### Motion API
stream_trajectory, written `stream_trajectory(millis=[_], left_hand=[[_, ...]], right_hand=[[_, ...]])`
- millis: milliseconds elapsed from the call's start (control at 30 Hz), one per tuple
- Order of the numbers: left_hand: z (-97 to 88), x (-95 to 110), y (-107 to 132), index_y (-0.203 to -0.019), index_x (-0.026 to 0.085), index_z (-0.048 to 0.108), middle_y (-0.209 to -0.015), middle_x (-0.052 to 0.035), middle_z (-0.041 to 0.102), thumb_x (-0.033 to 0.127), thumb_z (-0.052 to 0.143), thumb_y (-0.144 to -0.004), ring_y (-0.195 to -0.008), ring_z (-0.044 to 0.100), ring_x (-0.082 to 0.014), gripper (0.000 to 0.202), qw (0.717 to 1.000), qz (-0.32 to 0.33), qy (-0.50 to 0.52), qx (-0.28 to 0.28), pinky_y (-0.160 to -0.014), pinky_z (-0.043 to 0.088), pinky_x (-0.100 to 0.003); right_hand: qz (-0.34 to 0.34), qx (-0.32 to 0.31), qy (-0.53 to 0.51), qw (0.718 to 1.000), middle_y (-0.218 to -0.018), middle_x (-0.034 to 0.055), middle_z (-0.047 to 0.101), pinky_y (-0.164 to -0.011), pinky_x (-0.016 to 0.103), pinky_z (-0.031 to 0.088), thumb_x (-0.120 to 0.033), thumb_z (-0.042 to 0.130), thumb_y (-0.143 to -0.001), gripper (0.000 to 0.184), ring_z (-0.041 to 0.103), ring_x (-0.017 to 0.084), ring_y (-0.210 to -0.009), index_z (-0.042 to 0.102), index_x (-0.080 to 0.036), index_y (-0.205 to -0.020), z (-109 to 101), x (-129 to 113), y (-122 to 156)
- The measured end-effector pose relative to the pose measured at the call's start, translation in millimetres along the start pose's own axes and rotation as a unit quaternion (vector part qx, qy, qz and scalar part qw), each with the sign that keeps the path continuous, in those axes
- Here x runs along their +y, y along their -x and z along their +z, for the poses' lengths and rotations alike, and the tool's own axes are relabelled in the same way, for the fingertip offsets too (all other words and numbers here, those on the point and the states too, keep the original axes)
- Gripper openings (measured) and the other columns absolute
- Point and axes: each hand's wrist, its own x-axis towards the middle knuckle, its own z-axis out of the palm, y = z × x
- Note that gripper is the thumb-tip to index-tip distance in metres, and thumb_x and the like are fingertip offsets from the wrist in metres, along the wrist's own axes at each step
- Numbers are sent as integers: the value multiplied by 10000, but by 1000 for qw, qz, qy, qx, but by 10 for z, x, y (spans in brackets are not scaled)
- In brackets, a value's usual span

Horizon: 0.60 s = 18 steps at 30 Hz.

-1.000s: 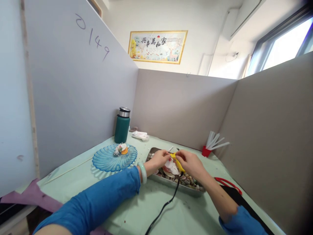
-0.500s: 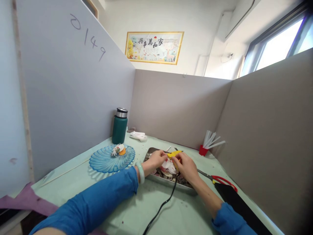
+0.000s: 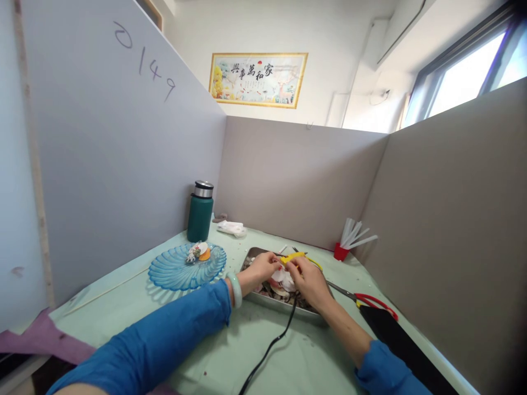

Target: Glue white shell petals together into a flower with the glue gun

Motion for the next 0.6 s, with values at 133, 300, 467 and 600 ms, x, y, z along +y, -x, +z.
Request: stream_trajectory(millis=[133,300,467,600], left_hand=[[-8,21,18,-795,127,522,-698,-21,542,216,533,-728,-585,563,-132,112,999,-14,27,-36,-451,485,-224],[-12,-3,19,-813,126,543,-679,-17,547,259,555,-717,-559,560,-126,164,998,8,12,-66,-450,475,-220],[-25,-12,10,-801,129,585,-735,-31,582,230,564,-685,-608,548,-121,156,989,95,-113,-7,-476,452,-188],[-25,-29,-19,-787,132,579,-701,-27,575,225,548,-701,-634,543,-120,130,990,95,-103,6,-500,446,-176]], right_hand=[[1,-35,-65,997,-765,17,616,-595,231,370,-384,445,-809,221,555,149,-672,544,-200,-885,45,8,3],[-1,-40,-85,996,-760,19,627,-619,235,377,-325,442,-809,178,560,151,-688,565,-199,-831,95,63,-7],[3,-30,-76,997,-724,20,628,-611,232,374,-313,444,-803,187,558,150,-665,577,-189,-758,68,44,-17],[-3,-18,-97,995,-718,23,630,-601,234,375,-343,433,-810,216,549,149,-644,580,-188,-773,50,26,-21]])
